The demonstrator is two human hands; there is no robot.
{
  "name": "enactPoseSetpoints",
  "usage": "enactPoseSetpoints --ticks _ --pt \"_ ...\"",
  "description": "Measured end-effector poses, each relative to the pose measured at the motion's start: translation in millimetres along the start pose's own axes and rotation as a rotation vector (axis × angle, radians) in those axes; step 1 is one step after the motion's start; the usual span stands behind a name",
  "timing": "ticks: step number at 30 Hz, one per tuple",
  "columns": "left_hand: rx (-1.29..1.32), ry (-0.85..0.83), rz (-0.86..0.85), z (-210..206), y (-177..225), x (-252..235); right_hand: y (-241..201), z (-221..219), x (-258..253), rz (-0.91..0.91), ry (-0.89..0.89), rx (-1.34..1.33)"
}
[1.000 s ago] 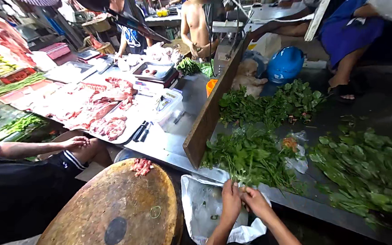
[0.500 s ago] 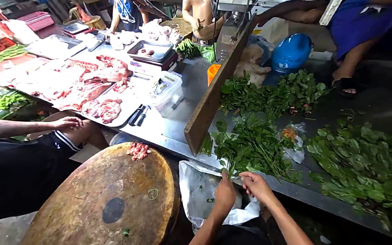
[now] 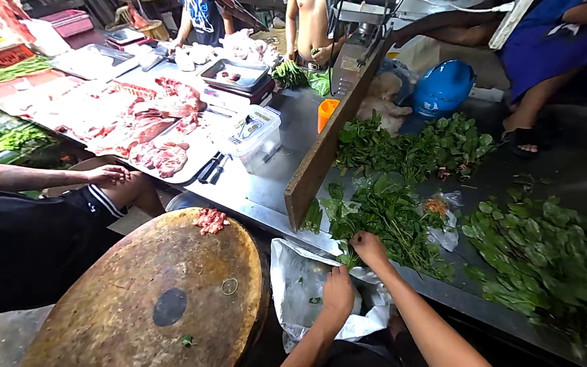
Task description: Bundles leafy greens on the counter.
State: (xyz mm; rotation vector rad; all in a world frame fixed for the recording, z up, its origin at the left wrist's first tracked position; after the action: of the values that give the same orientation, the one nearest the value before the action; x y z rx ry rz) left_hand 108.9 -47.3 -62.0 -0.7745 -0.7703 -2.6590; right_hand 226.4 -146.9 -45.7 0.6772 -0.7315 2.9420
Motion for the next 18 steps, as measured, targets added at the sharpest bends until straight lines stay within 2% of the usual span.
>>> enactPoseSetpoints --ticks 4,8,10,12,14,15,16,18 --pt "0.162 -0.03 -0.021 2 -3 -5 6 0 5 0.187 0.055 -0.09" --pt "0.382 -0.037 -0.073 18 -11 -14 13 -9 22 0.475 0.188 -0.184" --pt "0.415 -0.025 -0.09 30 -13 -13 17 -8 34 0.62 0.368 -0.413" --pt "0.461 0.01 -0.099 42 -14 -10 13 8 54 0.64 0.429 -0.758" --pt "0.545 0.047 -0.125 53 -16 -6 16 26 81 0.576 0.313 -1.057" --pt "0.594 0.067 -0.15 58 -18 -6 22 31 96 0.56 0.214 -1.116" --pt "0.645 0.077 -0.174 63 -19 -5 29 31 109 0.557 0.125 -1.094" --pt "0.726 0.098 -0.211 77 -19 -3 42 15 124 0.55 -0.007 -0.853"
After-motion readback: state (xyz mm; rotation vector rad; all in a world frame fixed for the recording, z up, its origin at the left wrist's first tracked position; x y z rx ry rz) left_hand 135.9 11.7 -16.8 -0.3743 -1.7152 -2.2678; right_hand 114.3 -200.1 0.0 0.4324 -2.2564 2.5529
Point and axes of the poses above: each hand's wrist, its own x-axis away from the middle knuckle, its own z-axis out of the back of the hand, y = z × x, the point moved 2 cm from there along -x, towards the middle knuckle, and after that the axes turned 3 degrees about z, right-handed, at the moved point
